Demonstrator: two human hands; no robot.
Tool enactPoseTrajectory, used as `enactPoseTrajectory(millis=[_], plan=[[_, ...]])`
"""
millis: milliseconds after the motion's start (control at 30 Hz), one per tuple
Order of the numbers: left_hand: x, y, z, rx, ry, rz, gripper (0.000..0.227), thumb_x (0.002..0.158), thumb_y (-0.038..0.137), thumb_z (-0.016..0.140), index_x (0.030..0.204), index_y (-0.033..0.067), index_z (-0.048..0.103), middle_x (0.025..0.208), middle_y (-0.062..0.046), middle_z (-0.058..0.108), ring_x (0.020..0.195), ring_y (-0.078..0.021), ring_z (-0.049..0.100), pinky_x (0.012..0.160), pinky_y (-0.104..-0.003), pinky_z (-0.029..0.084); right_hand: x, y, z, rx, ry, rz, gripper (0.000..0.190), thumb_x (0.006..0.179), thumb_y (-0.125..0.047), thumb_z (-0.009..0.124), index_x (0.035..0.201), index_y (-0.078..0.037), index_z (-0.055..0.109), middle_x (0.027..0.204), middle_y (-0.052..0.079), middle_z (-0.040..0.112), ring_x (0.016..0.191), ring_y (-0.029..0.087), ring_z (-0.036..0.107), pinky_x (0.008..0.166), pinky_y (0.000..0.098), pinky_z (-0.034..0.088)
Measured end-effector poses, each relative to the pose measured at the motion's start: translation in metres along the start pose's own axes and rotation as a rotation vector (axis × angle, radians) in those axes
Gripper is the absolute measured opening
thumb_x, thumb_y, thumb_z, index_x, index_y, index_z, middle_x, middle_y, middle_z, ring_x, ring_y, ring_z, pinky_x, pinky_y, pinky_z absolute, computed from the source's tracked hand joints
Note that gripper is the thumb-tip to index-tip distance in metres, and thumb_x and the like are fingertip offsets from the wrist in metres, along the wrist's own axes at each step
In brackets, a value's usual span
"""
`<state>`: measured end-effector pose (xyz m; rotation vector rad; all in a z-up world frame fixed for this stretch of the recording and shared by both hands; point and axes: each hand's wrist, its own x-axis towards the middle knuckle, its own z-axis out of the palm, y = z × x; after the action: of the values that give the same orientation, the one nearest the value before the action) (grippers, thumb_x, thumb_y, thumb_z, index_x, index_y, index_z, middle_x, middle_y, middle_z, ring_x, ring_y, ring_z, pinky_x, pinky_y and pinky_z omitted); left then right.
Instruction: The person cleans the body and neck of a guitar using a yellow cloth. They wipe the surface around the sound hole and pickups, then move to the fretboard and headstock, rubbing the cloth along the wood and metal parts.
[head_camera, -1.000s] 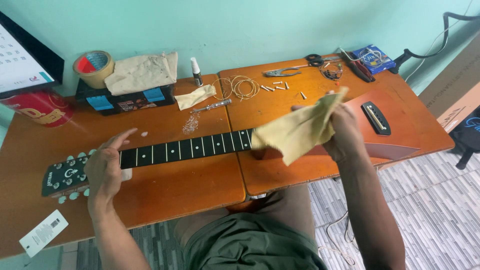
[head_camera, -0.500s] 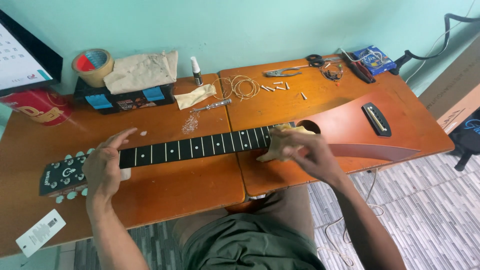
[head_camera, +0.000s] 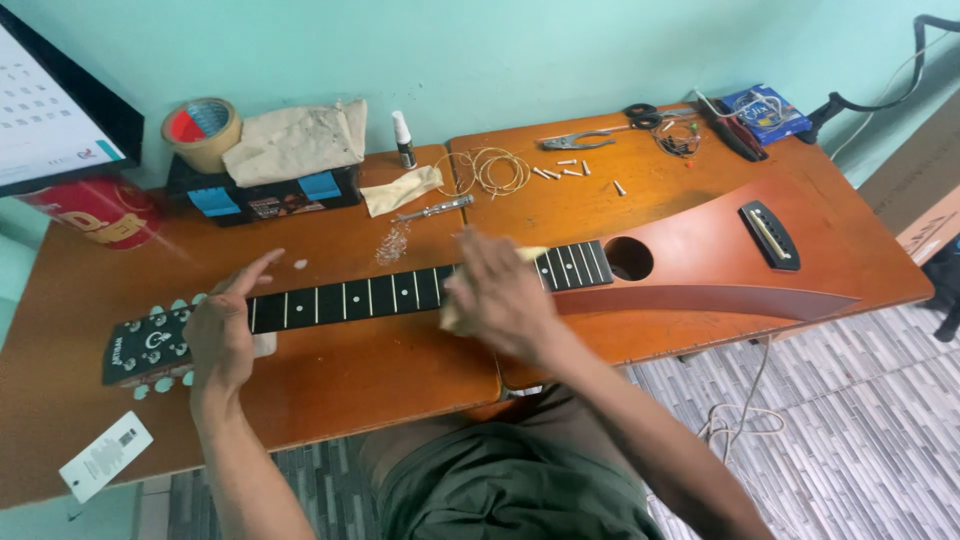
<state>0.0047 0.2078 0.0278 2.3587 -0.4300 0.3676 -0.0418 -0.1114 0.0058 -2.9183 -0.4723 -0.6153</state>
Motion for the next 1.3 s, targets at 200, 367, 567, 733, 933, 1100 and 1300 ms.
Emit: enactPoseTrajectory(millis=[200,367,567,733,933,1100,1300], plan=[[-0.001,0.003,-0.003,-0.279,-0.061,-0.016,0.091,0.102,0.07,0.008,0.163,0.0069,0.031,0.157,-0.031,0.041,0.14,-0.0609,0.032,0.11,-0.074,0.024,0.07,-0.132,0.043,0.306,0.044,-0.092,0.072,0.108,-0.051,0.031,0.148,0.007,0.047,0.146,0.031,0.054,0.135,0.043,0.056,0.113,0.0553,0.043],[-0.005,-0.018,-0.007,-0.537,0.122,0.025,0.114,0.083,0.092,-0.009,0.168,0.0166,0.006,0.165,-0.029,0.033,0.152,-0.0516,0.025,0.121,-0.069,0.009,0.104,-0.209,0.087,0.224,0.033,-0.135,0.071,0.107,-0.047,0.018,0.153,0.0,0.044,0.147,0.021,0.057,0.143,0.036,0.054,0.118,0.0523,0.039],[-0.005,-0.03,-0.004,-0.429,0.126,0.009,0.112,0.082,0.088,-0.016,0.167,0.0181,0.008,0.167,-0.024,0.032,0.15,-0.0487,0.032,0.12,-0.069,0.012,0.078,-0.157,0.04,0.255,-0.059,-0.17,0.066,0.109,-0.045,0.02,0.151,-0.002,0.049,0.151,0.024,0.054,0.142,0.037,0.053,0.118,0.0577,0.037],[-0.001,-0.025,0.002,-0.305,0.061,0.049,0.11,0.088,0.077,-0.021,0.166,0.0118,0.022,0.163,-0.022,0.037,0.147,-0.0464,0.036,0.12,-0.069,0.013,0.019,-0.045,0.003,0.129,-0.083,-0.052,0.058,0.111,-0.042,0.03,0.152,-0.006,0.05,0.157,0.016,0.049,0.146,0.032,0.046,0.121,0.0542,0.028],[-0.002,-0.004,-0.002,-0.353,0.019,0.048,0.104,0.095,0.083,-0.006,0.162,0.0106,0.029,0.158,-0.022,0.045,0.154,-0.0384,0.034,0.126,-0.06,0.007,-0.059,0.085,0.007,-0.145,-0.03,0.024,0.06,0.111,-0.043,0.029,0.162,-0.011,0.032,0.168,0.006,0.034,0.156,0.021,0.026,0.128,0.0454,0.002],[0.0,0.005,-0.003,-0.335,0.013,0.035,0.109,0.094,0.086,-0.006,0.16,0.0095,0.033,0.156,-0.025,0.047,0.153,-0.0402,0.035,0.125,-0.062,0.008,-0.062,0.102,-0.009,0.036,0.015,0.054,0.054,0.111,-0.028,0.038,0.159,-0.004,0.039,0.165,0.014,0.039,0.155,0.029,0.031,0.126,0.0452,0.024],[-0.001,0.006,-0.004,-0.308,-0.014,-0.036,0.116,0.089,0.089,-0.007,0.158,0.0073,0.036,0.157,-0.022,0.046,0.153,-0.0389,0.034,0.125,-0.06,0.005,-0.059,0.105,-0.008,0.331,0.161,0.397,0.039,0.092,-0.024,0.077,0.122,-0.006,0.058,0.141,0.02,0.051,0.12,0.04,0.058,0.087,0.0511,0.06]])
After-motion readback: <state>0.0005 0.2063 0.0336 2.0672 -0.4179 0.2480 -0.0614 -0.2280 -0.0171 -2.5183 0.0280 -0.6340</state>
